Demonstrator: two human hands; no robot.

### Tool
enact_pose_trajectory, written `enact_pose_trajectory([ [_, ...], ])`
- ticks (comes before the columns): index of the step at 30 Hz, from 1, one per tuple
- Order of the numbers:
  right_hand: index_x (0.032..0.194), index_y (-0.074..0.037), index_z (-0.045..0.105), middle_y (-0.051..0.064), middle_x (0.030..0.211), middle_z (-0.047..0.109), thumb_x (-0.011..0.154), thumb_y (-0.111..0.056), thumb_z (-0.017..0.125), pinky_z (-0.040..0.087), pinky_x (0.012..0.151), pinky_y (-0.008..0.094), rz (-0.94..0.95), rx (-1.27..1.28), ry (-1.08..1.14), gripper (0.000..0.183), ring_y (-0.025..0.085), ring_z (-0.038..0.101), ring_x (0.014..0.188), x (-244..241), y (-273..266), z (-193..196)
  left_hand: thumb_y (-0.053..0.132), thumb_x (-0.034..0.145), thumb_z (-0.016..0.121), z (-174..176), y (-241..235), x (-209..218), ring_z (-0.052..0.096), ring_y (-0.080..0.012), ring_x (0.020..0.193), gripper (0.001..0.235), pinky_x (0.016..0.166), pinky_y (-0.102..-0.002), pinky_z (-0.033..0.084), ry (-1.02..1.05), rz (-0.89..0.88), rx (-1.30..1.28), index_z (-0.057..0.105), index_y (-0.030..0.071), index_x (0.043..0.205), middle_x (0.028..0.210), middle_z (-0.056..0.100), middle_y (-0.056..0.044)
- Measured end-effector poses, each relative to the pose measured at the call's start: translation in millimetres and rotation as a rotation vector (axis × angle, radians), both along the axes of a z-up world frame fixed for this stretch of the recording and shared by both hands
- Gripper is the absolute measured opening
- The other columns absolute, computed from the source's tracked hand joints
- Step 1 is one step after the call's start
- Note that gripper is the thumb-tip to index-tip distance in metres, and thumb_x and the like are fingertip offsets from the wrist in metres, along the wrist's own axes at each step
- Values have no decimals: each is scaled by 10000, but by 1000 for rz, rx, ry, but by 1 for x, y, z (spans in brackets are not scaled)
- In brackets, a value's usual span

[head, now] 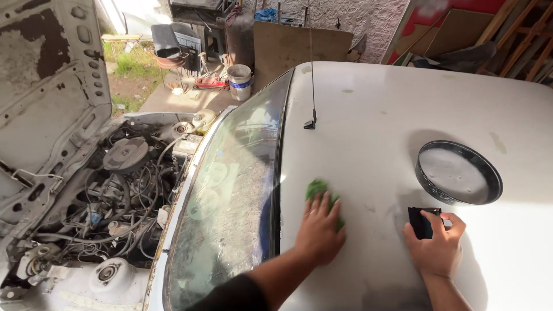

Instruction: The person cleans the windshield of a white car with the hood open. They use a green cloth to wipe the glass and a black sponge to scrub the surface, repeatedly dipping the sponge into a black bowl of soapy water placed on the hood.

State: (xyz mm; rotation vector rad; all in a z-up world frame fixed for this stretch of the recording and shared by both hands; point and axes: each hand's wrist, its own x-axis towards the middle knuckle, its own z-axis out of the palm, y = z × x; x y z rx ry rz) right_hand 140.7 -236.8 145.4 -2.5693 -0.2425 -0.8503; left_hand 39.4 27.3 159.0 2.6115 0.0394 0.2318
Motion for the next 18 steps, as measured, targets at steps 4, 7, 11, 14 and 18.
enact_pose_trajectory([
  [4,1157,-199,747,71,1456,498,746,-381,821,571,776,487,-21,-20,52,455,335,677,979,4,3,4,389,862,595,4,25,-49,58,-459,1547,880,1234,-517,76,5,21,-138,276,-7,1580,1665,92,-320],
  [7,1143,-202,746,45,1436,501,751,-383,818,572,790,480,-11,-52,38,438,312,674,1011,-4,1,-4,411,766,659,9,32,-60,42,-482,1548,984,1224,-487,136,10,113,-212,278,-56,1544,1666,47,-363],
  [11,1146,-205,744,23,1414,503,756,-374,813,571,784,476,-26,-51,64,431,297,668,987,-1,7,8,464,726,661,34,39,-54,68,-377,1573,1036,1210,-610,11,345,164,-83,255,-20,1547,1667,88,-278],
  [14,1146,-203,740,24,1417,499,759,-369,807,571,778,476,-22,-45,85,426,291,663,982,-1,5,2,524,759,653,7,55,-50,107,-391,1559,1057,1216,-580,-30,223,120,-44,259,-92,1522,1639,149,-314],
  [18,1153,-205,739,21,1422,498,764,-374,801,572,781,476,-36,-50,88,428,290,661,972,-3,5,4,591,794,652,-7,69,-44,123,-403,1535,1080,1196,-609,-106,123,111,-21,249,-114,1506,1618,173,-321],
])
